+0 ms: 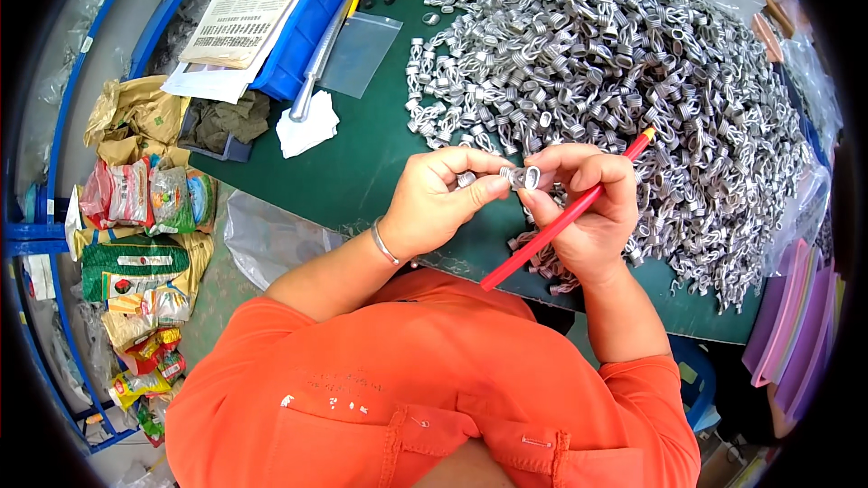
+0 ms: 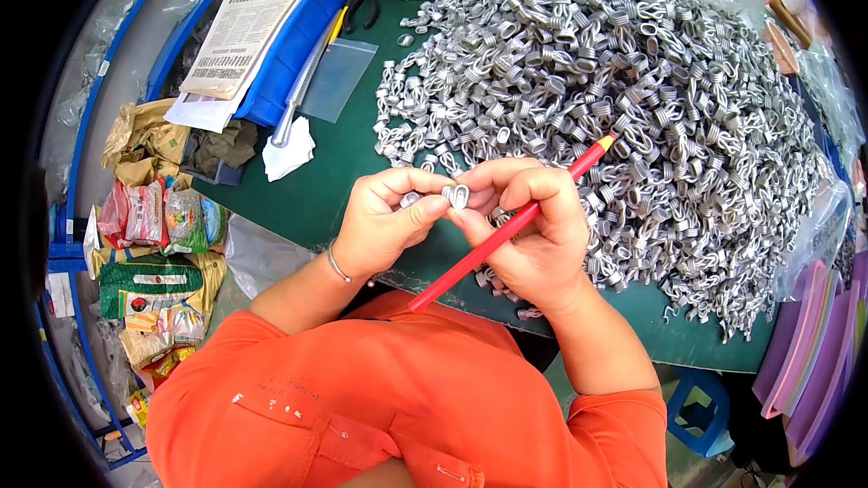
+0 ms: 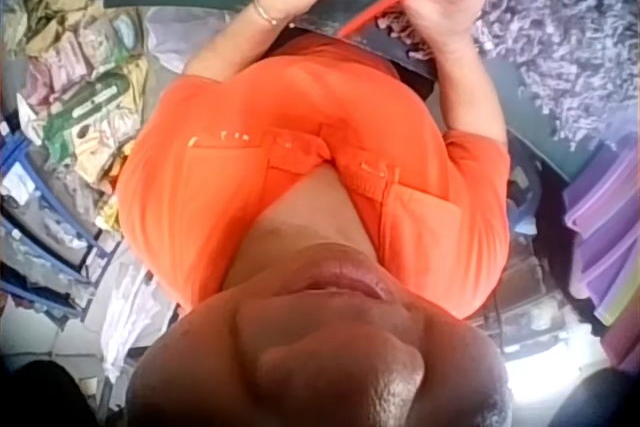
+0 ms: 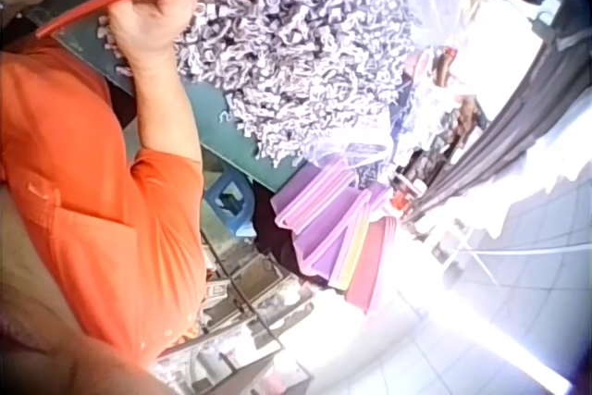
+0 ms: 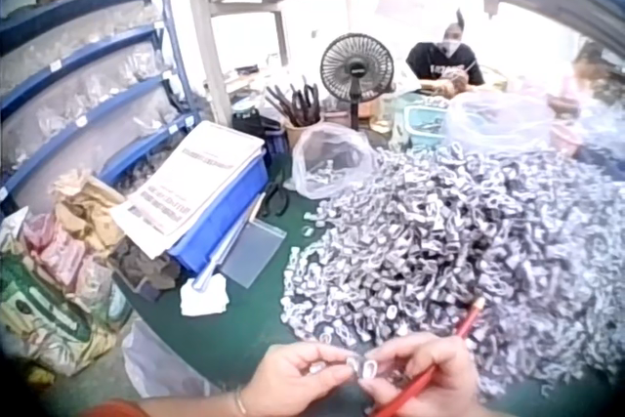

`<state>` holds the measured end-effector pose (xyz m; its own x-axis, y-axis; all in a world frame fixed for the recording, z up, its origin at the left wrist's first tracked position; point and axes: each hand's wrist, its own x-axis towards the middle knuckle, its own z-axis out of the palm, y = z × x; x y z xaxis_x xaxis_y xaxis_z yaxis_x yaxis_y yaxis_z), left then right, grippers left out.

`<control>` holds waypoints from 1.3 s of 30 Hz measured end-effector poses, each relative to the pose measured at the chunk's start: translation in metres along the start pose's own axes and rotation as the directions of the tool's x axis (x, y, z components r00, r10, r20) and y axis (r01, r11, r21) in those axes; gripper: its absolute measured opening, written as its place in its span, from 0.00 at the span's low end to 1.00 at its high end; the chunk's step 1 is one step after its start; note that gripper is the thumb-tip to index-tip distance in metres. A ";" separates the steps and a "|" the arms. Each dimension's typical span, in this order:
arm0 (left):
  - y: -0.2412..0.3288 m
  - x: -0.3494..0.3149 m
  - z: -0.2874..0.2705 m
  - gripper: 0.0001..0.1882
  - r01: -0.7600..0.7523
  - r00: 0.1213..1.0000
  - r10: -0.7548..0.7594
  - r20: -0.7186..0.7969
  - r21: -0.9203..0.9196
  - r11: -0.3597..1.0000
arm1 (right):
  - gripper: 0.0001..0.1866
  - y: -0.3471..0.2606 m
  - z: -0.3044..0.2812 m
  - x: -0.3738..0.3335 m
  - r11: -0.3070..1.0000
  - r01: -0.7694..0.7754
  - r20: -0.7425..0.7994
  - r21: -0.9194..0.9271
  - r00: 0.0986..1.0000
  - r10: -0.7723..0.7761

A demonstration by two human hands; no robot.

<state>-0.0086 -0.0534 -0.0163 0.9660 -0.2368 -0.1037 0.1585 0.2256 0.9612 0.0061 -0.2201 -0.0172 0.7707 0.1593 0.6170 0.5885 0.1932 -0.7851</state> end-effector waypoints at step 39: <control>0.025 0.003 -0.021 0.09 0.115 0.993 -0.115 0.021 -0.356 0.927 | 0.05 -0.040 0.001 0.029 0.873 -0.381 -0.024 -0.304 0.919 0.393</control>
<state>0.0024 -0.0286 0.0026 0.9369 -0.2811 -0.2077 0.3304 0.5188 0.7885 0.0045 -0.2221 0.0327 0.9454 0.1995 0.2575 0.2947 -0.1864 -0.9372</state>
